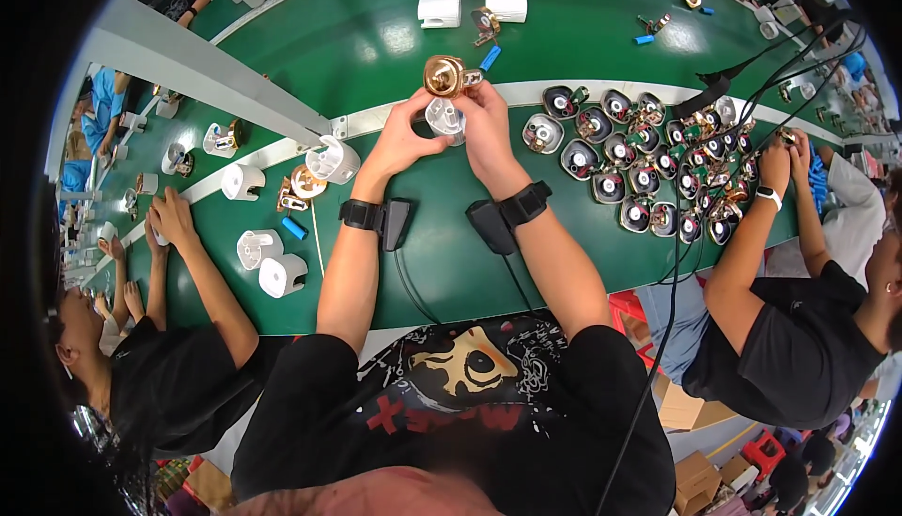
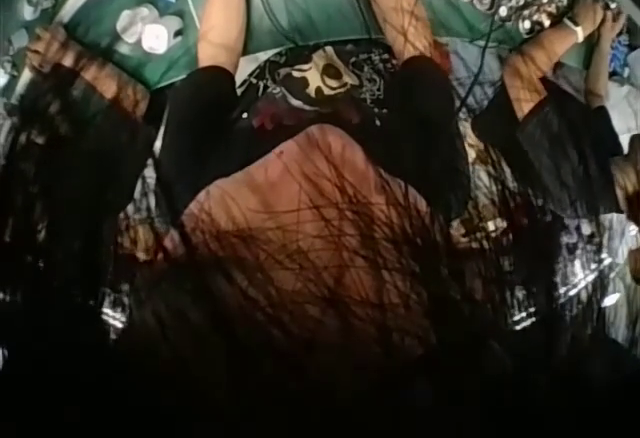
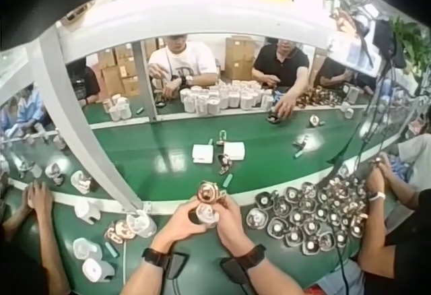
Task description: The person assembles electronic devices by hand, picking up a white plastic housing, inserting a blue battery, and fitting a speaker component into the top. They press the speaker into the housing and place the assembled unit onto the green conveyor belt.
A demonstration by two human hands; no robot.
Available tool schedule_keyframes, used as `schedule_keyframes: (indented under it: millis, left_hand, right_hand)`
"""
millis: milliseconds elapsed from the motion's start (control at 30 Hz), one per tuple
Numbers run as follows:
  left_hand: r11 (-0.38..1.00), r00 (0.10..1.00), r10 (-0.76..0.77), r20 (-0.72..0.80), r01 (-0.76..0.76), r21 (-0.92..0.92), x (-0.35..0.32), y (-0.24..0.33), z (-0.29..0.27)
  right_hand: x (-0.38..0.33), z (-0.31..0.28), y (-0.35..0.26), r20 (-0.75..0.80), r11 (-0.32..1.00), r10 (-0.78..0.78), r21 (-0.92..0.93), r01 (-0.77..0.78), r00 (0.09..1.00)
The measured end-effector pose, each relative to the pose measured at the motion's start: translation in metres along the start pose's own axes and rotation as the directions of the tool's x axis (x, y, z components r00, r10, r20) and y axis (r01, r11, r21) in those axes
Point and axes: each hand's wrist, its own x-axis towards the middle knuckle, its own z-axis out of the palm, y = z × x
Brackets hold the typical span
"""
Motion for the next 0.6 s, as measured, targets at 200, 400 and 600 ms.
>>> schedule_keyframes:
  millis: [200,400,600]
  left_hand:
    - [1.000,1.000,0.004,0.020,-0.004,-0.004,0.002,0.002,-0.001]
    - [1.000,0.999,-0.017,0.043,0.017,-0.001,0.000,0.007,0.001]
    - [0.997,0.989,-0.059,-0.134,0.050,-0.066,0.007,0.002,-0.004]
  right_hand:
    - [0.014,-0.018,-0.010,0.149,0.989,0.139,0.026,-0.145,0.979]
    - [0.006,-0.017,-0.012,0.118,0.991,0.122,-0.065,-0.115,0.986]
    - [0.013,-0.020,-0.032,-0.004,0.920,-0.032,-0.390,0.028,0.999]
